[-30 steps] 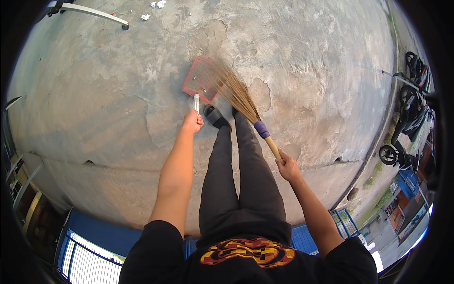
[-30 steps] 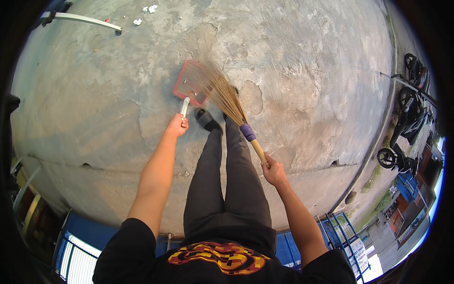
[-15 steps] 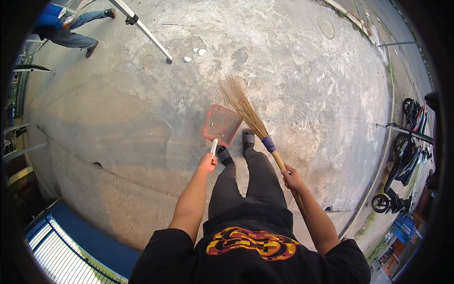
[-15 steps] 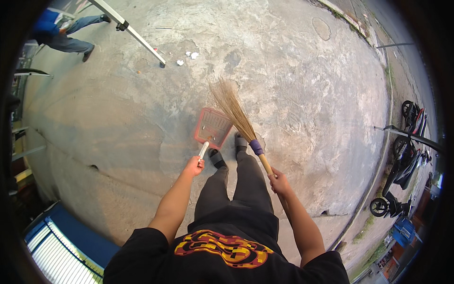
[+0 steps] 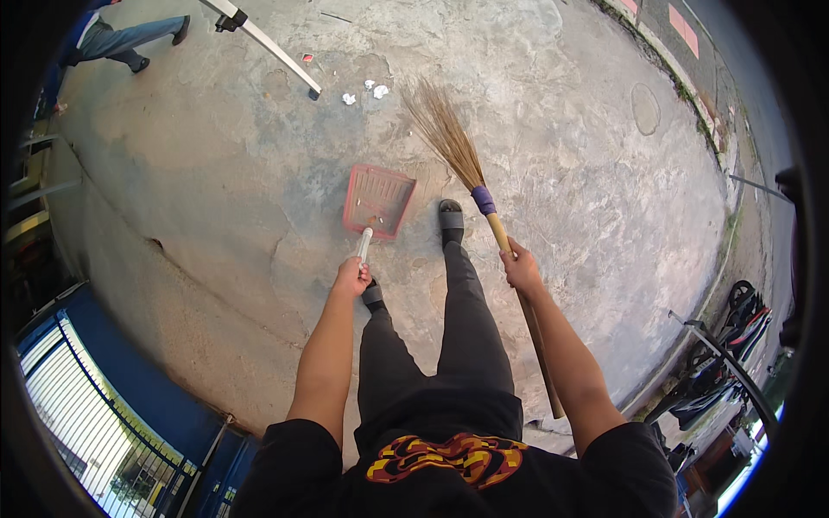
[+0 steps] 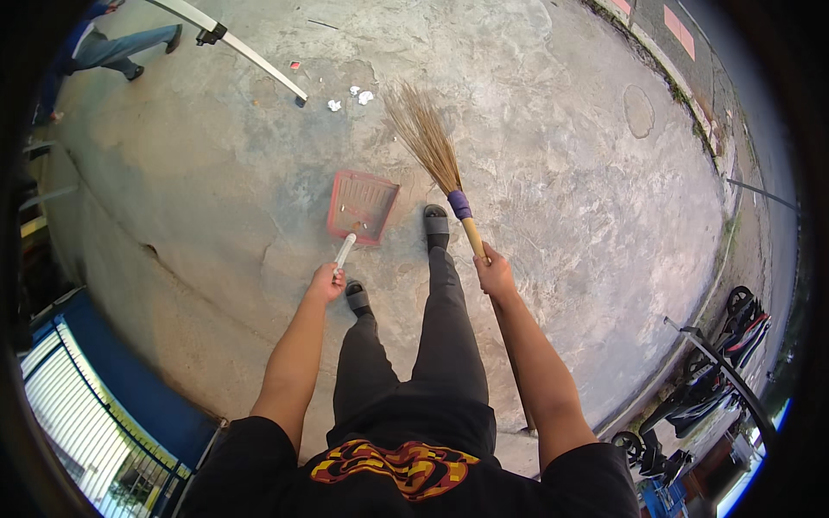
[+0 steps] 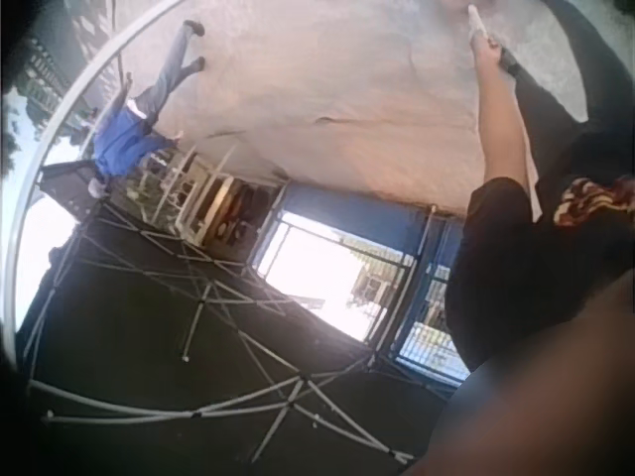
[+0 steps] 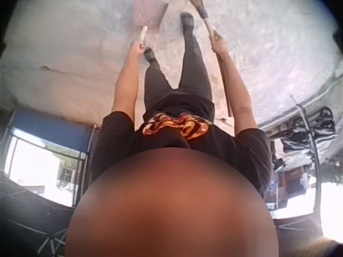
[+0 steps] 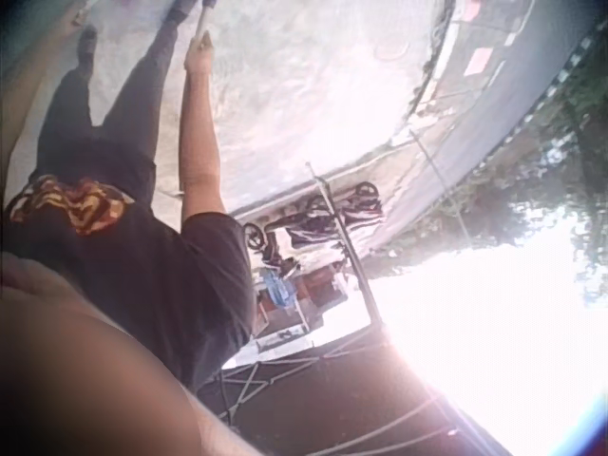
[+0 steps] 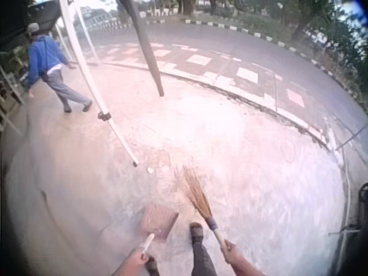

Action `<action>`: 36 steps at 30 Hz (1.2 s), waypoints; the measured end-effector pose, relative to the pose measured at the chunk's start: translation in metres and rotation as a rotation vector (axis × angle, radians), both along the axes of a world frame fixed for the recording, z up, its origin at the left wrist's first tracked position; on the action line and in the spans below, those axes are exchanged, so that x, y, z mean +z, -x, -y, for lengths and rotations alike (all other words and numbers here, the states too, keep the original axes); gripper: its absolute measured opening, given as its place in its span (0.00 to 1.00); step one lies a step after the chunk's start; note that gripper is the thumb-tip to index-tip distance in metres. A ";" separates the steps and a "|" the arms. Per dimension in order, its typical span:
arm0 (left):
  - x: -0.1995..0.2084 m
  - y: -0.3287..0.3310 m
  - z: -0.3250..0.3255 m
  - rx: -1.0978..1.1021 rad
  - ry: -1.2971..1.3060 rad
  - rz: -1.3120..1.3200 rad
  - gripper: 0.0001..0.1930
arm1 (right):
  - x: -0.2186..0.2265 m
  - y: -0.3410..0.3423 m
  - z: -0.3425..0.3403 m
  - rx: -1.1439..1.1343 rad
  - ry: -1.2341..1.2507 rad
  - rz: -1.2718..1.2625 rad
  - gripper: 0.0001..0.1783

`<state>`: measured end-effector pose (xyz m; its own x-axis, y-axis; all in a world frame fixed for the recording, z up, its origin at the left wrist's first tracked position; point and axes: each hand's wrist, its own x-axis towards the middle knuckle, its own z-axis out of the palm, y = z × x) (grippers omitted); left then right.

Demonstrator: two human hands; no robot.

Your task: The person sweeps debris on a concrete sidewalk using a broom and dustpan, then carries the collected debris to a trash bin and empties it. The person repeats this process multiple times across different spots on the sidewalk.

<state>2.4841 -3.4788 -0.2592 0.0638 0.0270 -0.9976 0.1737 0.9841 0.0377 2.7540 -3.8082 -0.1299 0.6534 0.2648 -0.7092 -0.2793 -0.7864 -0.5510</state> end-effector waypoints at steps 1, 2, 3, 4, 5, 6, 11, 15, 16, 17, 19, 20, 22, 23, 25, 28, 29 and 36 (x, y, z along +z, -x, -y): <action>-0.009 -0.024 -0.003 0.015 -0.006 -0.024 0.06 | -0.008 -0.025 -0.007 0.032 0.022 0.006 0.25; -0.018 -0.046 -0.006 0.002 -0.031 -0.017 0.07 | -0.018 -0.049 -0.014 0.070 0.036 0.025 0.24; -0.026 -0.067 -0.008 0.026 -0.046 -0.029 0.08 | -0.027 -0.067 -0.017 0.096 0.054 0.011 0.25; -0.034 -0.089 -0.013 -0.006 -0.046 -0.038 0.08 | -0.038 -0.081 -0.020 0.122 0.071 -0.004 0.25; -0.043 -0.109 -0.019 -0.017 -0.039 -0.054 0.09 | -0.051 -0.093 -0.023 0.149 0.087 -0.018 0.25; -0.051 -0.127 -0.023 -0.006 -0.027 -0.077 0.10 | -0.063 -0.100 -0.022 0.174 0.109 -0.038 0.25; -0.079 -0.169 -0.024 -0.054 -0.047 -0.132 0.11 | -0.068 -0.058 0.031 0.249 0.150 -0.151 0.27; -0.088 -0.163 -0.023 -0.001 0.011 -0.154 0.09 | -0.007 -0.034 0.082 0.154 0.119 -0.291 0.27; -0.089 -0.160 -0.024 0.002 0.000 -0.129 0.09 | 0.004 -0.039 0.083 0.107 0.138 -0.355 0.27; -0.087 -0.154 -0.020 0.011 -0.009 -0.112 0.08 | 0.016 -0.045 0.084 0.145 0.094 -0.293 0.27; -0.083 -0.146 -0.020 0.049 -0.016 -0.060 0.08 | 0.020 -0.065 0.068 0.174 0.117 -0.260 0.27; -0.079 -0.142 -0.020 0.079 -0.009 -0.030 0.08 | 0.019 -0.077 0.057 0.232 0.030 -0.152 0.27; -0.076 -0.140 -0.021 0.143 0.008 -0.002 0.08 | -0.002 -0.109 0.022 0.309 -0.035 -0.009 0.27; -0.075 -0.140 -0.023 0.178 0.014 -0.001 0.08 | -0.017 -0.126 -0.001 0.348 -0.017 0.039 0.27; -0.075 -0.148 -0.026 0.247 0.018 0.010 0.08 | -0.054 -0.159 -0.058 0.408 0.001 0.129 0.27; -0.079 -0.169 -0.036 0.323 0.002 0.023 0.08 | -0.086 -0.192 -0.125 0.467 0.079 0.165 0.27; -0.079 -0.180 -0.041 0.328 -0.013 0.024 0.07 | -0.090 -0.194 -0.137 0.470 0.107 0.172 0.27; -0.082 -0.222 -0.066 0.280 -0.026 -0.004 0.06 | 0.011 -0.141 -0.036 0.566 0.212 0.029 0.28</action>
<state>2.7065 -3.4124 -0.3409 0.0461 0.0686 -0.9966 -0.1044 0.9925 0.0634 2.8949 -3.7723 -0.1189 0.4716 0.4320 -0.7687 0.2275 -0.9019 -0.3672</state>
